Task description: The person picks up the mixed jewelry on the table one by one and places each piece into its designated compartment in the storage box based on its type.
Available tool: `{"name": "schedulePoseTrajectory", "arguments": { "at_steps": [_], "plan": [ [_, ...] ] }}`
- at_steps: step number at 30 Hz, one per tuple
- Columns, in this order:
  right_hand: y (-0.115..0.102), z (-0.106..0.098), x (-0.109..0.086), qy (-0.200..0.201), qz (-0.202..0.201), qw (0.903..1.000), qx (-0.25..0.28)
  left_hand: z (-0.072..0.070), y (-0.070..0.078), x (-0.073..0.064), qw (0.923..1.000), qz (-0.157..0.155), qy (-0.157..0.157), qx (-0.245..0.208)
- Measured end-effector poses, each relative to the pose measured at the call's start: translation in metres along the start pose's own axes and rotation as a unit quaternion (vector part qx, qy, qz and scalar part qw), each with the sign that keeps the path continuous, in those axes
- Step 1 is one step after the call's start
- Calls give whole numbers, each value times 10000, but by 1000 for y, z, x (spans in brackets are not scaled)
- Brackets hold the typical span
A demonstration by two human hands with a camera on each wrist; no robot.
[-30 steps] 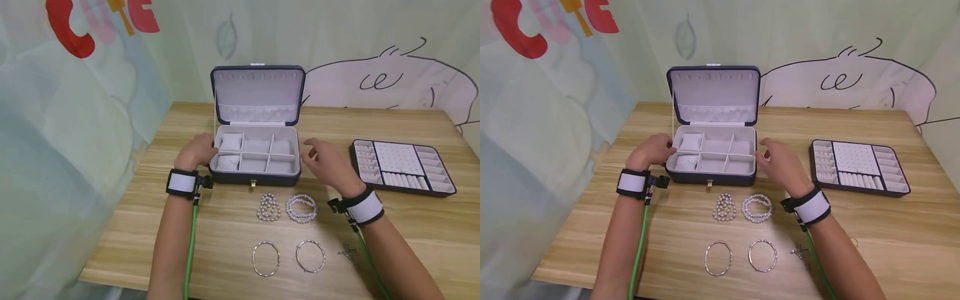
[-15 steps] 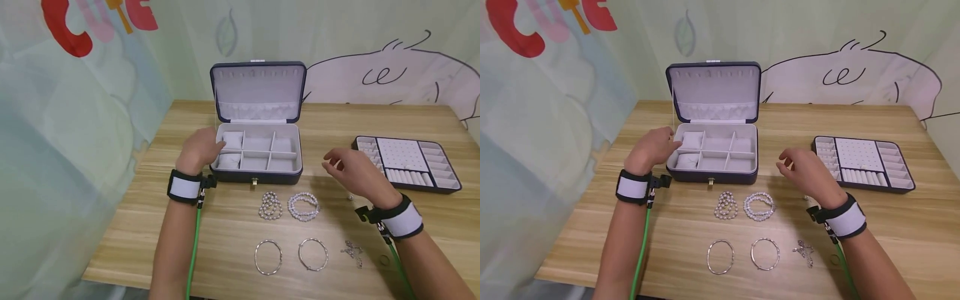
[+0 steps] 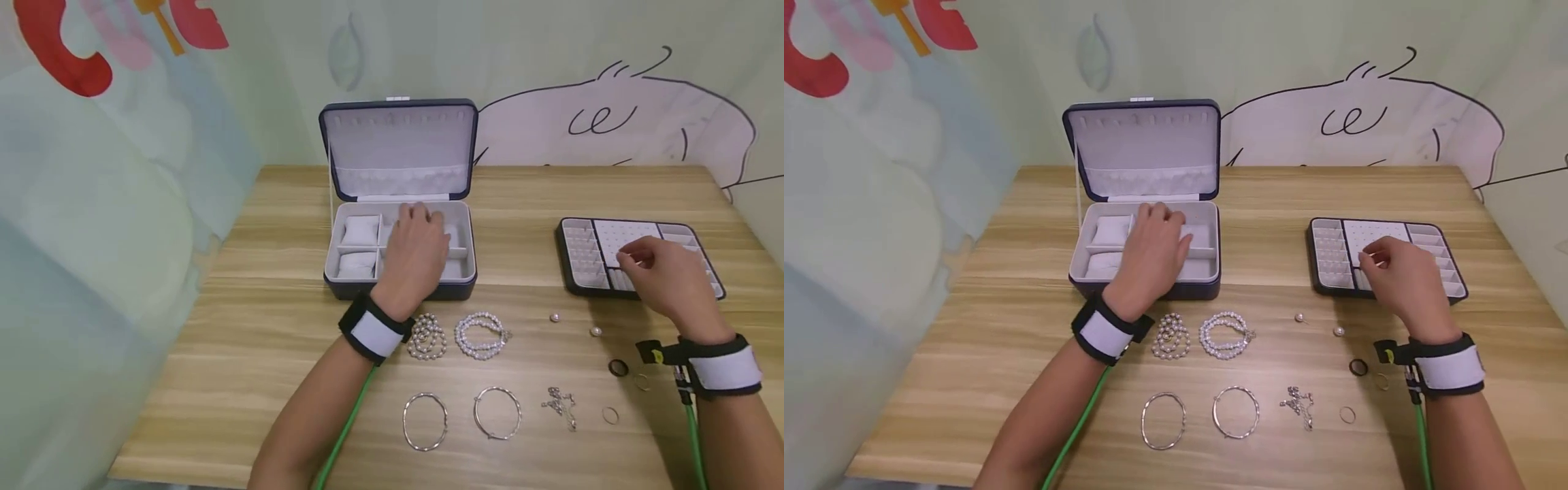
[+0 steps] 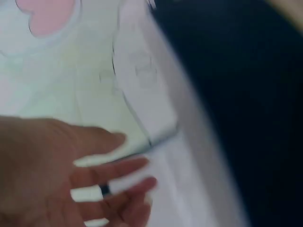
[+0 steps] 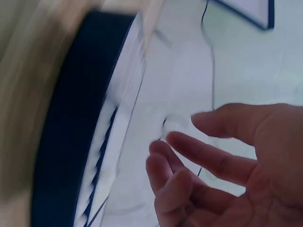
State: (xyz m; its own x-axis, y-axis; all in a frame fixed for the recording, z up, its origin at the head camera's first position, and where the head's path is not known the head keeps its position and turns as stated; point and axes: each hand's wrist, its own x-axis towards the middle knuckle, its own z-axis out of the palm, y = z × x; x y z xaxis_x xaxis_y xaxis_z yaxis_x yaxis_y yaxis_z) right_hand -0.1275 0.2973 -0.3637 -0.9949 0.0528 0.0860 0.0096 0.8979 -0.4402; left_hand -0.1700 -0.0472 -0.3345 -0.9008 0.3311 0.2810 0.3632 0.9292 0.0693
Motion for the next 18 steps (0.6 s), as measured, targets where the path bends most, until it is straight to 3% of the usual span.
{"name": "schedulePoseTrajectory", "arguments": {
  "at_steps": [4, 8, 12, 18],
  "plan": [
    [25, -5, 0, 144, 538, 9984, 63, 12, 31, 6, 9944, 911, -311, -435],
    [47, -7, -3, 314, 799, 9963, 25, 24, 61, 16, 9855, 1511, -662, -398],
    [63, -9, -4, 435, 1016, 9939, -25, 38, 87, 27, 9776, 1841, -994, -226],
    [76, -12, -7, 561, 1692, 9840, -33, 59, 118, 37, 9672, 2144, -1359, -24]
  ]
}}
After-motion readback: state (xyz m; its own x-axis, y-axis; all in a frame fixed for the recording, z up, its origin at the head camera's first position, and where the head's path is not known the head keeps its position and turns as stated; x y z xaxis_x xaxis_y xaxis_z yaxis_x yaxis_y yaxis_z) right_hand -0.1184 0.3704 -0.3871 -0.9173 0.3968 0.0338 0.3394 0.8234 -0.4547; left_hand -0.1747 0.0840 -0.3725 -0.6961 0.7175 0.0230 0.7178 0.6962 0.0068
